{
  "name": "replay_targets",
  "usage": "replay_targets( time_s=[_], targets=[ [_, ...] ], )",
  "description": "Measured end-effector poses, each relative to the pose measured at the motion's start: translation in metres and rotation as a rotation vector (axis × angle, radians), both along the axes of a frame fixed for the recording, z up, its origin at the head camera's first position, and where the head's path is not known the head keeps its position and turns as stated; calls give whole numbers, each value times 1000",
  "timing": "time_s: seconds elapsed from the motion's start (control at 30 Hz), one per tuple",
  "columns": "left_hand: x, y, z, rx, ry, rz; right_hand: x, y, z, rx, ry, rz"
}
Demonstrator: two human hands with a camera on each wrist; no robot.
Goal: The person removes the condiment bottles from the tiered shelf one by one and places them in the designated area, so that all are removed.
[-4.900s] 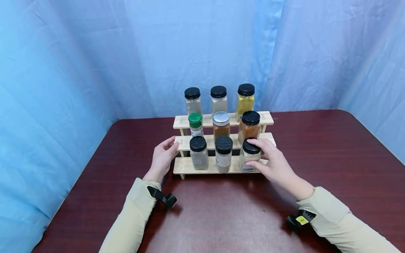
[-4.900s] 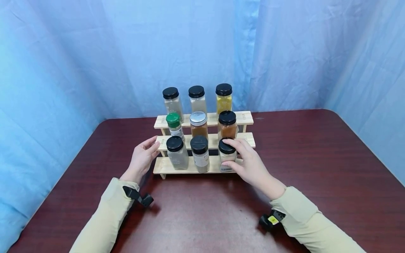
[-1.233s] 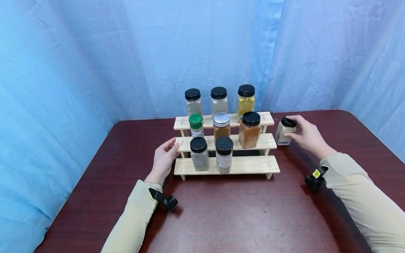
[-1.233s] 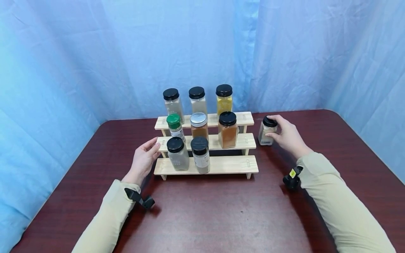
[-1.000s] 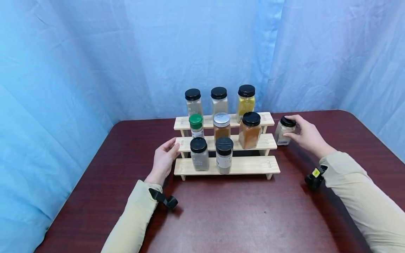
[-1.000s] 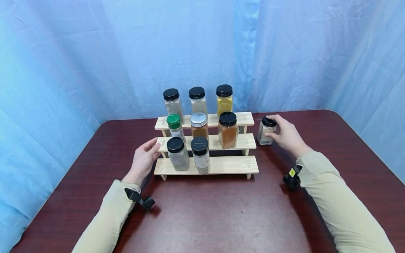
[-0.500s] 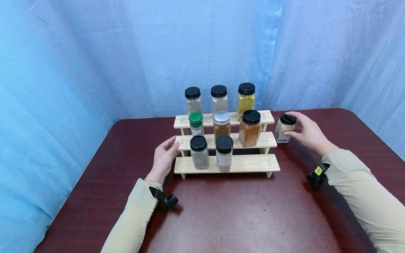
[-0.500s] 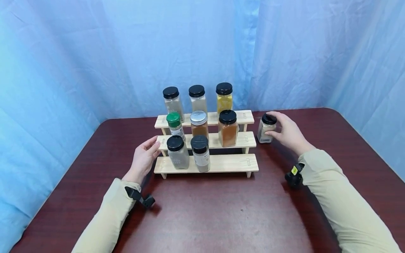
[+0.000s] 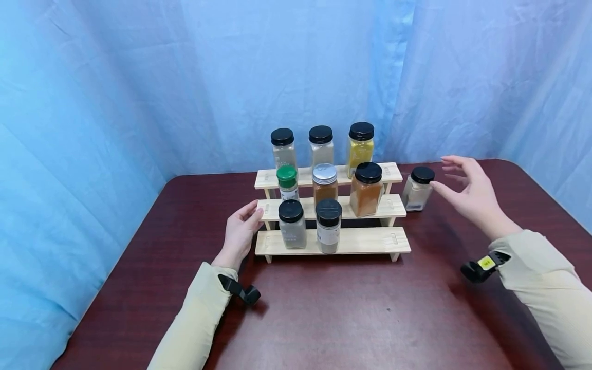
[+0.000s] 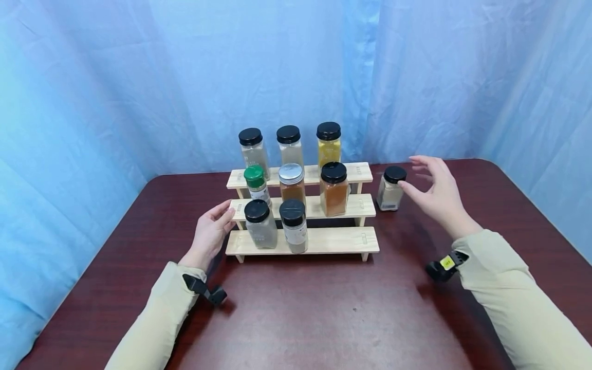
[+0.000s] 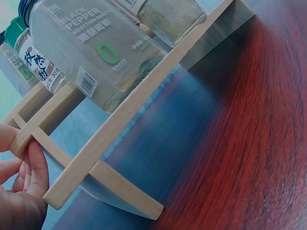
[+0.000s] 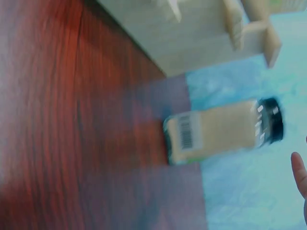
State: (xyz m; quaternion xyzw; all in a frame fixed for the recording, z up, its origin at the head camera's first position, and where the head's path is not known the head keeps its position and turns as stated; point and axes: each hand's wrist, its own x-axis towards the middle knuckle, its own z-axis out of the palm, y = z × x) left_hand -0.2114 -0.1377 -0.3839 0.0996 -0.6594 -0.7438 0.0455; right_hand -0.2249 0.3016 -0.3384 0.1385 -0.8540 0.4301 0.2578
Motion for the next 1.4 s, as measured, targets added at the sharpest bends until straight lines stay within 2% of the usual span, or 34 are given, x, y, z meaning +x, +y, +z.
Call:
replay_targets(
  time_s=[0.2,0.4,0.63,0.8,1.03,1.27,1.4],
  targets=[
    [0,-1,1,4,-1,0,15,-16,18,-72,55,68],
    [-1,-1,-1,-16,-10,-6,35,-50,36,-111,154,180],
    [-2,-1,1,6,9,-1,51,-88,49,-14,112,250],
    [-1,-2,-1,15,13,-15,61,-106,49,-6,121,329],
    [-1,-1,-3,13,16,-11,64,-129,45,32,161,405],
    [1,-1,-4,2,-3,-7,63,-153,36,144,134,386],
    [-1,-1,-3,0,9,-14,65,-162,33,165,74,358]
  ],
)
